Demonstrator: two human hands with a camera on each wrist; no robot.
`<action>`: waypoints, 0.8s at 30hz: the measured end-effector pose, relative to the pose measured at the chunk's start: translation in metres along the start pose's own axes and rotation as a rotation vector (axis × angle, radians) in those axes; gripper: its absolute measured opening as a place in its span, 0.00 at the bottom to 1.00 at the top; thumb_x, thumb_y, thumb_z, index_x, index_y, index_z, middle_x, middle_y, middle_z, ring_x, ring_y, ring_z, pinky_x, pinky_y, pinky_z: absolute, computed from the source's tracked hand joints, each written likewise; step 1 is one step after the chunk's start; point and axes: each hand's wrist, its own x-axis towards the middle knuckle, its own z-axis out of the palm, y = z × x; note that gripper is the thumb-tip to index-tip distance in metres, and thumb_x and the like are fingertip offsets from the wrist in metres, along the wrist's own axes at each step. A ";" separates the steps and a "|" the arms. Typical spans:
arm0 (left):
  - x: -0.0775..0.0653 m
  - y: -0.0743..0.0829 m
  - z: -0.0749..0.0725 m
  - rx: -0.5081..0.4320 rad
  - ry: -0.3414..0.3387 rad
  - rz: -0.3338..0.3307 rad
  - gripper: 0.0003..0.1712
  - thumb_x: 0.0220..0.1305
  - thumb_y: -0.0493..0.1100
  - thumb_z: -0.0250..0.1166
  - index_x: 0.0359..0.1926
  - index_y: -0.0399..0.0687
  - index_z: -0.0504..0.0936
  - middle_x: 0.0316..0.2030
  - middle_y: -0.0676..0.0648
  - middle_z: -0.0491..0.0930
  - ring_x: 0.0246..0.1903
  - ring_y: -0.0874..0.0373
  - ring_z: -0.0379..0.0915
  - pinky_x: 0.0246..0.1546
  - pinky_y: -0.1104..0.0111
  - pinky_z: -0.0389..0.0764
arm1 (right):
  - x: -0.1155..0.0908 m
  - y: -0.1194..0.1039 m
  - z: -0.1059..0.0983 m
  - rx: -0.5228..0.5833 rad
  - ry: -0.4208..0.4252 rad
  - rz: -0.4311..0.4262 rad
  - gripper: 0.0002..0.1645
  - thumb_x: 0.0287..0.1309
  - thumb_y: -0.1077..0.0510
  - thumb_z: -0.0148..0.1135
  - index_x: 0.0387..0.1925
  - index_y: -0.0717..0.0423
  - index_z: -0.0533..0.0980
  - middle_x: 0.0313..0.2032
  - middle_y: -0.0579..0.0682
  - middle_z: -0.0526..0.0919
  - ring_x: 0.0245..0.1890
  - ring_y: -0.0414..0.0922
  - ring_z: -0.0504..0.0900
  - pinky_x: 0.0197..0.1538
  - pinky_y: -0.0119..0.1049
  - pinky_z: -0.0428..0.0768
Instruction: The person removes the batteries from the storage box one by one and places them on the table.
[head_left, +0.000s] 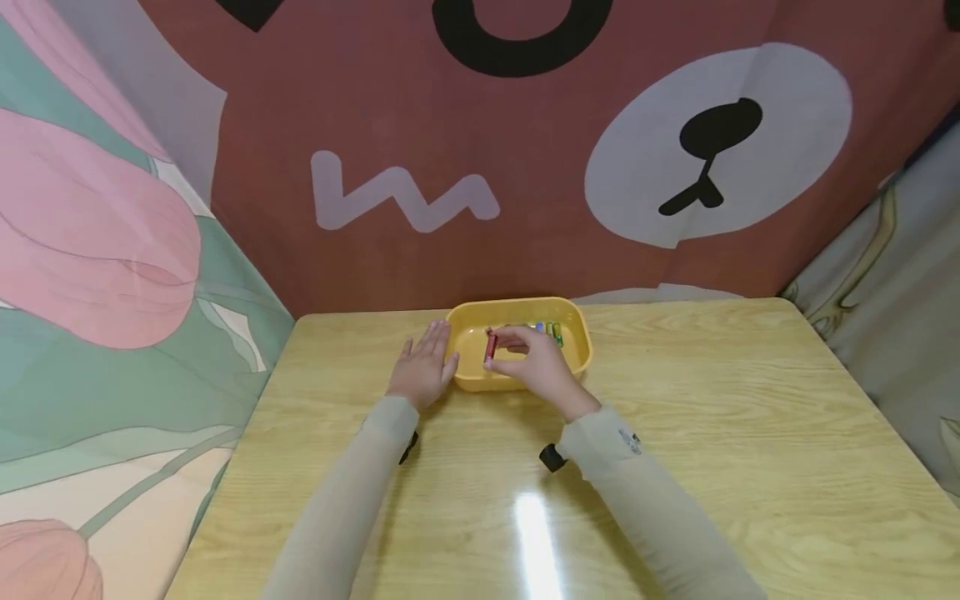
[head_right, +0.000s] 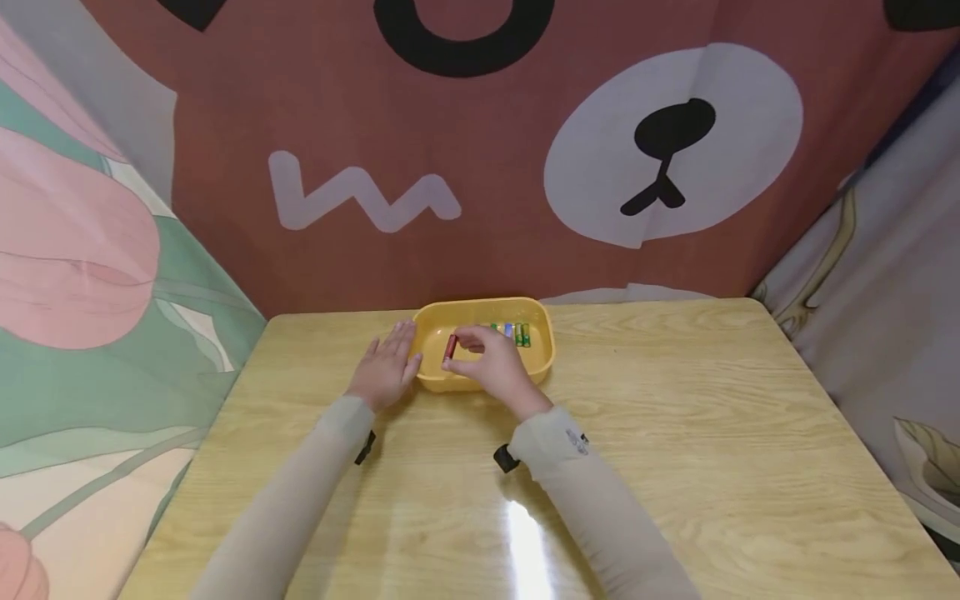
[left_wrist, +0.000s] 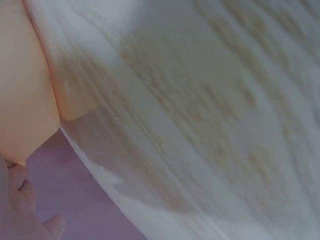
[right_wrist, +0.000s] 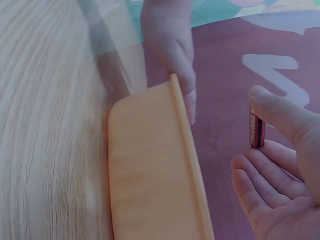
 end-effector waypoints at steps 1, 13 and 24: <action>0.001 0.000 0.000 0.001 0.003 0.001 0.39 0.81 0.59 0.39 0.82 0.45 0.44 0.80 0.47 0.46 0.79 0.54 0.38 0.76 0.46 0.49 | -0.002 -0.001 0.000 0.008 0.002 0.006 0.32 0.53 0.56 0.79 0.59 0.59 0.79 0.54 0.55 0.84 0.57 0.61 0.80 0.63 0.54 0.77; -0.002 -0.002 -0.005 0.010 -0.005 -0.012 0.39 0.81 0.58 0.40 0.82 0.45 0.44 0.80 0.47 0.45 0.79 0.54 0.37 0.76 0.45 0.48 | -0.021 -0.005 0.008 0.081 0.043 -0.015 0.29 0.50 0.58 0.80 0.55 0.56 0.81 0.50 0.52 0.85 0.53 0.54 0.83 0.62 0.55 0.77; -0.001 -0.002 -0.003 0.046 0.006 0.015 0.39 0.81 0.59 0.38 0.81 0.44 0.44 0.80 0.47 0.46 0.79 0.53 0.39 0.76 0.47 0.48 | -0.045 0.007 0.014 0.108 0.055 0.016 0.30 0.48 0.62 0.80 0.54 0.56 0.80 0.48 0.51 0.86 0.54 0.59 0.82 0.62 0.52 0.78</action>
